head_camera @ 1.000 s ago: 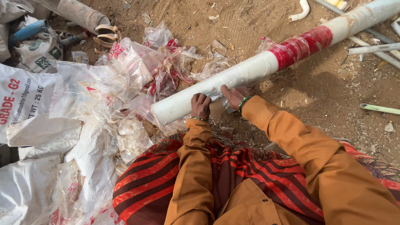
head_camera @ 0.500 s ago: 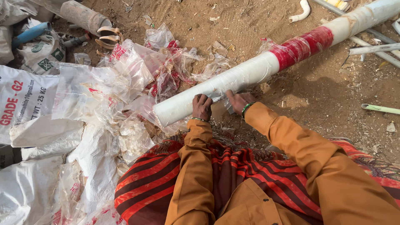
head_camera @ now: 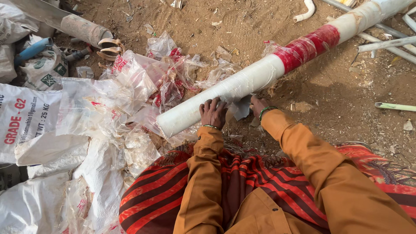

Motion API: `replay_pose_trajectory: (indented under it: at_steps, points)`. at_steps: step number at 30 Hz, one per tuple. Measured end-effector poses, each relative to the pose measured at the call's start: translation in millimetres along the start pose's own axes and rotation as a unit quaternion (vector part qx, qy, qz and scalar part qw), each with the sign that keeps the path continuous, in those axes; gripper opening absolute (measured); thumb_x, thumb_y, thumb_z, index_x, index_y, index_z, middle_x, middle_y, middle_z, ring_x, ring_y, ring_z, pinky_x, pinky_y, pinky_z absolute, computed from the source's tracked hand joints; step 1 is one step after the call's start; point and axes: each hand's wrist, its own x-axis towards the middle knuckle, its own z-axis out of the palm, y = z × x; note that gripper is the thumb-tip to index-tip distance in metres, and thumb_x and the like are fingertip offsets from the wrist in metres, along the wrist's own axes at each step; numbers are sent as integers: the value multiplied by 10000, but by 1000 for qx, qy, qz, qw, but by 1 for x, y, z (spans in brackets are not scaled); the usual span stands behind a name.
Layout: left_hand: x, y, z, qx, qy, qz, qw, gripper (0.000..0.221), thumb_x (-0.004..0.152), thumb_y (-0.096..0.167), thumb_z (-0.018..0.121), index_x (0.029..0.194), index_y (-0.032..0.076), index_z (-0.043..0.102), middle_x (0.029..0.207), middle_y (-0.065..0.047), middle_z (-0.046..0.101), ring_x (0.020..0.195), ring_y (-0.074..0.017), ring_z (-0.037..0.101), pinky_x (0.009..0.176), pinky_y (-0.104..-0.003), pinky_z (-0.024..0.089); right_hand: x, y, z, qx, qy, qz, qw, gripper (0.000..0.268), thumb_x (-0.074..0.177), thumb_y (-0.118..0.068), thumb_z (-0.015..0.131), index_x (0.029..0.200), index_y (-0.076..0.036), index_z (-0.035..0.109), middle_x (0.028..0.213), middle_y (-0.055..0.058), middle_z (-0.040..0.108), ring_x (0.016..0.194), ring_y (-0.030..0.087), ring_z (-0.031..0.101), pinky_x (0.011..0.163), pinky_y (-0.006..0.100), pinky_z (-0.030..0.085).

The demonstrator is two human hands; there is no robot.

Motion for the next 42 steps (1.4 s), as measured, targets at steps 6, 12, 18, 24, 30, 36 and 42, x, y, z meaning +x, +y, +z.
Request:
replay_pose_trajectory:
  at_steps: [6, 12, 18, 24, 30, 36, 42]
  points:
    - [2, -12, 26, 35, 2, 19, 999, 204, 864, 74, 644, 1047, 126, 716, 955, -86, 585, 974, -315, 577, 909, -461, 480, -5, 6, 22, 239, -70, 186, 950, 335, 1011, -197, 608, 1325, -100, 536, 854, 239, 702, 564, 262, 584, 496, 420, 452]
    - [8, -14, 18, 41, -41, 57, 997, 99, 791, 45, 641, 879, 84, 665, 895, -115, 565, 919, -320, 572, 810, -447, 489, -33, 13, 28, 303, -73, 181, 933, 257, 1021, -128, 546, 1225, 10, 620, 785, 143, 772, 543, 213, 655, 477, 373, 515]
    - [40, -1, -18, -37, -51, 13, 998, 115, 790, 98, 759, 788, 91, 644, 844, -111, 581, 865, -347, 595, 730, -480, 485, -44, -7, -16, 270, -120, 249, 922, 343, 1028, -266, 505, 1358, -190, 557, 807, 157, 723, 555, 276, 638, 488, 430, 517]
    - [53, 7, -23, -46, -35, -61, 996, 121, 767, 114, 779, 865, 99, 709, 893, -113, 622, 961, -372, 623, 795, -502, 490, -23, -20, -56, 20, -115, 183, 976, 340, 985, -254, 571, 1270, -104, 680, 861, 182, 785, 725, 308, 740, 706, 487, 564]
    - [41, 5, -5, 4, -38, -140, 989, 90, 786, 108, 767, 876, 110, 760, 939, -132, 661, 944, -393, 612, 840, -517, 465, -38, -61, -116, -112, -161, 132, 972, 326, 958, -248, 553, 1204, -107, 714, 961, 123, 826, 929, 302, 773, 872, 478, 558]
    - [27, -3, 7, -152, 1, -135, 979, 80, 871, 62, 697, 945, 74, 723, 916, -132, 650, 870, -374, 636, 771, -460, 505, -71, -188, -81, -189, -90, -14, 978, 308, 997, -287, 541, 1230, -153, 690, 1267, 187, 682, 1170, 418, 643, 985, 526, 514]
    - [22, -8, 17, -150, 30, -138, 979, 31, 861, 42, 705, 889, 53, 703, 850, -153, 609, 826, -383, 618, 740, -472, 491, -55, -226, -76, -333, -136, -43, 932, 318, 959, -178, 574, 1252, -143, 692, 1332, 166, 661, 1208, 377, 655, 985, 489, 542]
